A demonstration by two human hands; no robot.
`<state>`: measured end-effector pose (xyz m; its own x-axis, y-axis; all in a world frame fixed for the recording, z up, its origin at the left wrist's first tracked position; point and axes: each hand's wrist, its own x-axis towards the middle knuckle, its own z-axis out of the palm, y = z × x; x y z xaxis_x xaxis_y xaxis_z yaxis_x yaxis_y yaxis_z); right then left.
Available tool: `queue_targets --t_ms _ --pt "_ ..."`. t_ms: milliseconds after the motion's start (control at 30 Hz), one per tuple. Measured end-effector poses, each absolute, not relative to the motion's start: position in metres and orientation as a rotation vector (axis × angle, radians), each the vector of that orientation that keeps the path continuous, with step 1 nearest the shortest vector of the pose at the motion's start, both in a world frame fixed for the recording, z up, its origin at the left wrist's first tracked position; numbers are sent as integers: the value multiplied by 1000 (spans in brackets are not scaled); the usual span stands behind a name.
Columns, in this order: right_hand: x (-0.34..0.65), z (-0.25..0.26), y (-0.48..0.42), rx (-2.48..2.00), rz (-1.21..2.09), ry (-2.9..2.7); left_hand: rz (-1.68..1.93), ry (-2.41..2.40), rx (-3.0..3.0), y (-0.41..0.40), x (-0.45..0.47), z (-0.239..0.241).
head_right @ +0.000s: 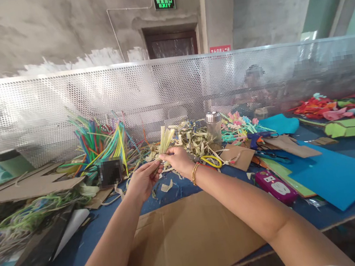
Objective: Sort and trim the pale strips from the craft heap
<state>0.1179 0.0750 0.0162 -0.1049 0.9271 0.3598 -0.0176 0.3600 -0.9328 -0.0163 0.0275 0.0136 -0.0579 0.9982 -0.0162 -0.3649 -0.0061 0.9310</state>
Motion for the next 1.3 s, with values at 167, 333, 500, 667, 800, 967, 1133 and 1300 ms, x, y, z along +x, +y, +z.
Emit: queue_targets --t_ms 167,333,500,667,800,967,1133,1300 --pt "120 19 76 -911 976 -1427 1396 969 873 27 -15 15" --pt "120 17 77 -909 963 -1424 1383 962 856 26 -15 16" --pt "120 17 76 -899 925 -1446 1375 983 905 26 -16 13" --pt "122 21 75 -897 874 -1592 1419 946 792 28 -16 13" --pt "130 26 74 -934 829 -1742 1489 789 563 31 -18 16" --pt "135 28 77 -1030 759 -1752 1525 707 401 32 -19 19" --pt "138 29 82 -1068 742 -1752 1517 635 358 30 -16 22" --pt "140 30 78 -1103 677 -1801 1609 714 394 31 -17 21"
